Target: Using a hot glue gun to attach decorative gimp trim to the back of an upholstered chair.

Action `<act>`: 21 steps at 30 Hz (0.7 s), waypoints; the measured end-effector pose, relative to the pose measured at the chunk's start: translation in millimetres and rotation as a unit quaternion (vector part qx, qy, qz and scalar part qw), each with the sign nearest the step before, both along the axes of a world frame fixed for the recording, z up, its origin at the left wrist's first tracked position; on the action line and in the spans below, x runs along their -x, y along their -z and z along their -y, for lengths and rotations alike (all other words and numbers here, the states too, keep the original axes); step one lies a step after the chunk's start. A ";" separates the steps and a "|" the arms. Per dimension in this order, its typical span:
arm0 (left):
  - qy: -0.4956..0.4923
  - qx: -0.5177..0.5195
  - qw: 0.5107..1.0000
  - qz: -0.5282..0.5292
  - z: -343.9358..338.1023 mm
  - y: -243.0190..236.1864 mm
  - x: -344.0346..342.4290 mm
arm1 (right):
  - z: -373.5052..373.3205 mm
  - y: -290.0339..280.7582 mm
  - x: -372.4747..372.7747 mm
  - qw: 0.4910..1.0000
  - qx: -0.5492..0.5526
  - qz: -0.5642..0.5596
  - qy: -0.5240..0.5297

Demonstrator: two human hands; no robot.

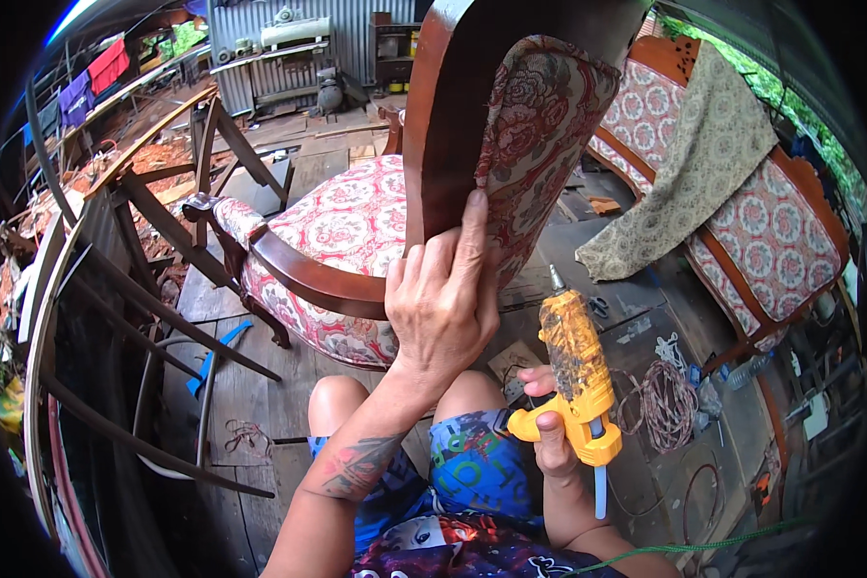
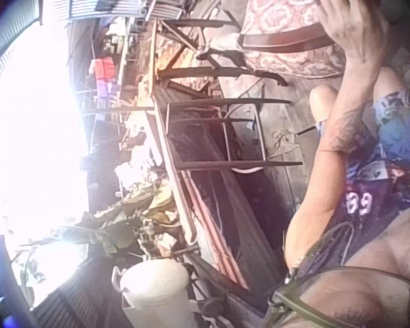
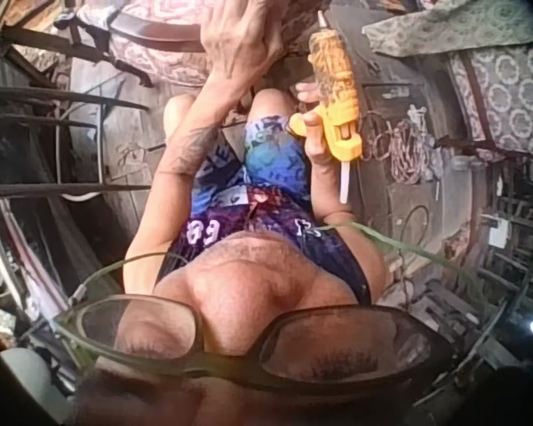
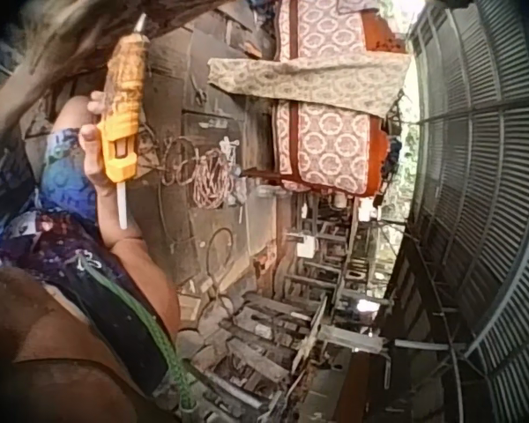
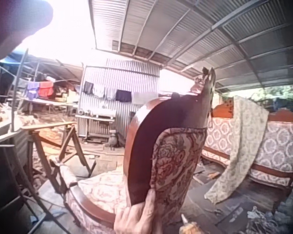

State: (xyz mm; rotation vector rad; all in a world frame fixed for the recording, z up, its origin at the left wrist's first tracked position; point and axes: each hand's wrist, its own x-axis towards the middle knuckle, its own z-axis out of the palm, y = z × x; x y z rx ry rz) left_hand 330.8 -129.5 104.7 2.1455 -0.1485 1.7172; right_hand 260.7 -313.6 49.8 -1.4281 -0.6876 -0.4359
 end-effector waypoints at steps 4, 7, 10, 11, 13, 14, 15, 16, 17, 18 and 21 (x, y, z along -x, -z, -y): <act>0.001 -0.018 1.000 -0.026 -0.3 -6.7 2.1 | -7.5 -1.7 2.4 1.000 -0.023 0.011 -0.016; -0.062 0.027 0.996 0.055 -1.3 -12.3 2.1 | -6.8 -5.1 4.1 1.000 -0.001 0.017 -0.004; -0.074 0.101 0.981 0.149 -5.7 -24.8 -5.9 | -18.1 -6.5 8.5 1.000 0.001 -0.004 0.020; -0.067 0.114 0.981 0.141 -7.6 -27.7 -11.8 | -18.5 -6.8 8.0 1.000 0.004 -0.002 0.017; -0.031 0.122 0.985 0.122 -11.1 -28.3 -15.9 | -15.9 -5.6 9.7 1.000 -0.003 0.007 0.003; 0.000 0.129 0.986 0.102 -11.7 -28.8 -16.7 | -14.8 -4.8 10.6 1.000 -0.009 0.014 -0.016; 0.019 0.140 0.985 0.097 -10.5 -28.7 -15.3 | -14.2 -6.4 12.9 1.000 -0.014 0.007 -0.020; 0.021 0.138 0.985 0.097 -11.1 -28.7 -16.3 | -12.9 -6.1 12.4 1.000 -0.016 0.007 -0.019; 0.026 0.137 0.985 0.099 -12.7 -27.7 -16.3 | -10.6 -5.7 13.0 1.000 -0.009 0.006 -0.024; 0.031 0.136 0.985 0.101 -12.9 -27.2 -16.3 | -8.7 -5.1 13.5 1.000 -0.001 0.004 -0.029; 0.036 0.139 0.984 0.103 -7.4 -22.5 -15.6 | -6.2 -3.6 9.7 0.999 0.012 0.007 -0.030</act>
